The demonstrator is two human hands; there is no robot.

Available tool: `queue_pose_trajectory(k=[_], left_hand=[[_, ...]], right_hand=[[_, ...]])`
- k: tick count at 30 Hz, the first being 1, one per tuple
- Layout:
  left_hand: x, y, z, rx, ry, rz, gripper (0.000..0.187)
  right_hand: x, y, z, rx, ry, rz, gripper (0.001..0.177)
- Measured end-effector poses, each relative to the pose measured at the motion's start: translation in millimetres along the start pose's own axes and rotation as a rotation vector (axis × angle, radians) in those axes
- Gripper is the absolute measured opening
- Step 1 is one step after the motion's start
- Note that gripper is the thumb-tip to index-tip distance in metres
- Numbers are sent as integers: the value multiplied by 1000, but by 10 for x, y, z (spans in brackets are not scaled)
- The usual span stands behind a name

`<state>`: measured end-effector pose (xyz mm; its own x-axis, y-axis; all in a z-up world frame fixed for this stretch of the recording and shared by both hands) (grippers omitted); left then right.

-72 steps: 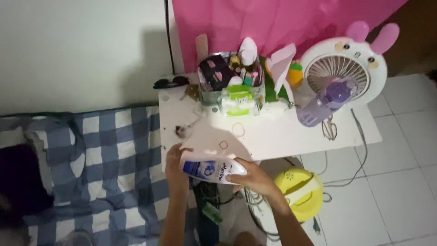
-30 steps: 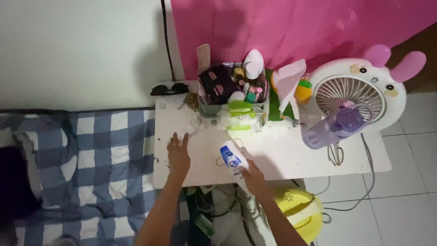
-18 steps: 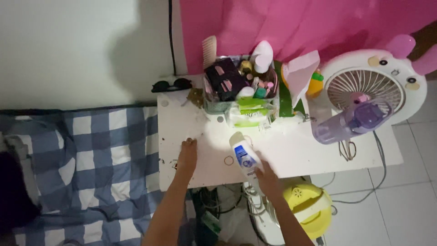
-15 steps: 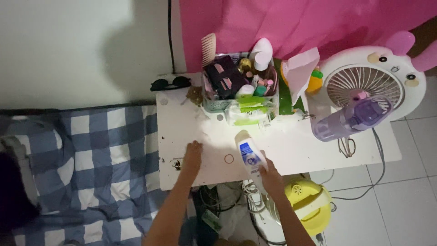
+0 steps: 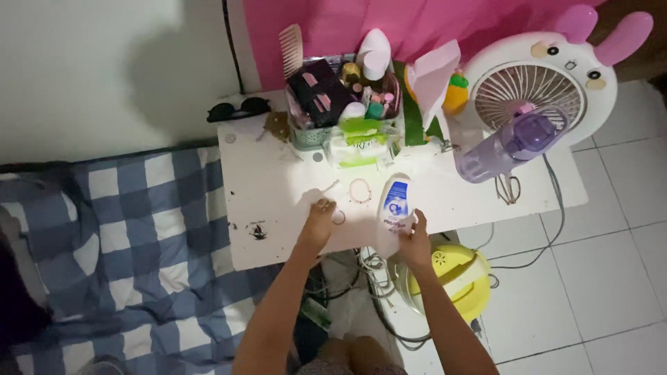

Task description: Tidying and wiping a small desk in a bedroom.

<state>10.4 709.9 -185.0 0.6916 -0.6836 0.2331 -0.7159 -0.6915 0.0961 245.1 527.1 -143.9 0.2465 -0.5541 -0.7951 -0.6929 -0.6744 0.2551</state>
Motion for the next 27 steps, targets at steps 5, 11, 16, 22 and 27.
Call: queue_pose_trajectory(k=[5, 11, 16, 22, 27], left_hand=[[-70, 72, 323, -61, -556, 86, 55], [171, 428, -152, 63, -319, -105, 42], [285, 649, -406, 230, -79, -192, 65], [268, 763, -268, 238, -73, -253, 63], [226, 699, -417, 177, 63, -295, 69]], right_hand=[[162, -217, 83, -168, -273, -23, 80], [-151, -124, -188, -124, 63, -275, 71], [-62, -26, -132, -82, 132, -427, 69], [-247, 246, -153, -53, 184, -493, 65], [-298, 483, -110, -230, 43, -403, 34]])
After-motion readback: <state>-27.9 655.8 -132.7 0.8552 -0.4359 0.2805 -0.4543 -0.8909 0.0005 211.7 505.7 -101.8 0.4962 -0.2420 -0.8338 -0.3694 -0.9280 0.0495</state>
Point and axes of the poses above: each hand's wrist, its own y-axis away from the middle knuckle, its own z-axis out of the palm, x = y × z, the point moved 1 cm from there along -y, towards the middle knuckle, and after that the axes turned 1 degree about -y, right-handed, at the moved point
